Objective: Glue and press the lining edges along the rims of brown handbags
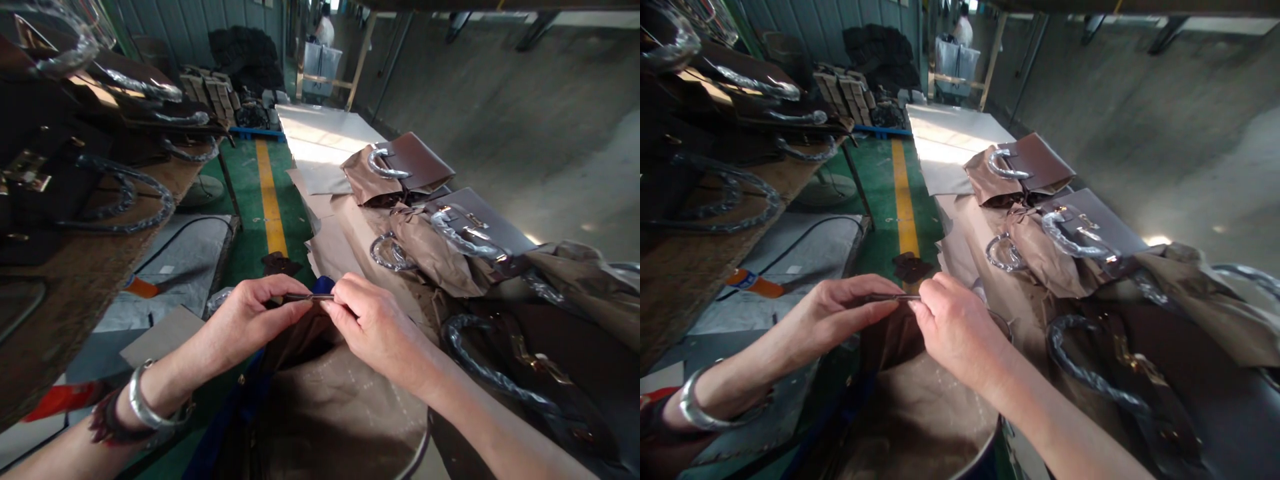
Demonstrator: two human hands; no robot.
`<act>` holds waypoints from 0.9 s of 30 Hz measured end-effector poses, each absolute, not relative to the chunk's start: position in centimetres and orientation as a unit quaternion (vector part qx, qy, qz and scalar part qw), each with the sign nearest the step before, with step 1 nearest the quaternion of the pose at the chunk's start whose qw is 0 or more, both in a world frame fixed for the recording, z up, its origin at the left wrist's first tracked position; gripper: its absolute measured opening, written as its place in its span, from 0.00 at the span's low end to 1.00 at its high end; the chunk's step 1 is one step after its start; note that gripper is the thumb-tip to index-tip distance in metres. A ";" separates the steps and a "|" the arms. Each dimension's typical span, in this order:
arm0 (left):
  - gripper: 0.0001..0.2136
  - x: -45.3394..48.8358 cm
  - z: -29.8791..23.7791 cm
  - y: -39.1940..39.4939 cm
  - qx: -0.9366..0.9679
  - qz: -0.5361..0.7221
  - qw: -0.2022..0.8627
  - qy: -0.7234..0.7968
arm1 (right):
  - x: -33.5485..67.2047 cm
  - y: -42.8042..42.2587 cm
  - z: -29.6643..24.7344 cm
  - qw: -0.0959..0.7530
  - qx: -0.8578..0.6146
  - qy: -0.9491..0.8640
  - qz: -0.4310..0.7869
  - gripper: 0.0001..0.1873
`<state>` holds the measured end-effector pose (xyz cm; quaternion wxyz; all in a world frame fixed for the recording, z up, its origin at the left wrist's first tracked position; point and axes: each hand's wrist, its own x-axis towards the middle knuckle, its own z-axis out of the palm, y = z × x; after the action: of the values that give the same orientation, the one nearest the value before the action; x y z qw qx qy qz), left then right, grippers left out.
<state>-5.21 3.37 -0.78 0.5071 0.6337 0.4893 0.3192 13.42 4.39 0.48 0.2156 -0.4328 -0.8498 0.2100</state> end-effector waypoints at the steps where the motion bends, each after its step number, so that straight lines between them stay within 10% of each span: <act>1: 0.13 -5.1 -0.6 3.4 0.641 0.303 0.499 0.499 | 13.4 4.4 0.5 0.212 -0.433 -0.851 0.210 0.12; 27: 0.09 -3.7 -1.1 5.0 0.670 0.313 0.438 0.511 | 17.0 2.0 0.1 0.194 -0.514 -0.825 0.131 0.10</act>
<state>-3.68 4.99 -1.11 0.4378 0.6704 0.5111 0.3126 17.03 2.05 0.10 0.1939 -0.5137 -0.8254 0.1311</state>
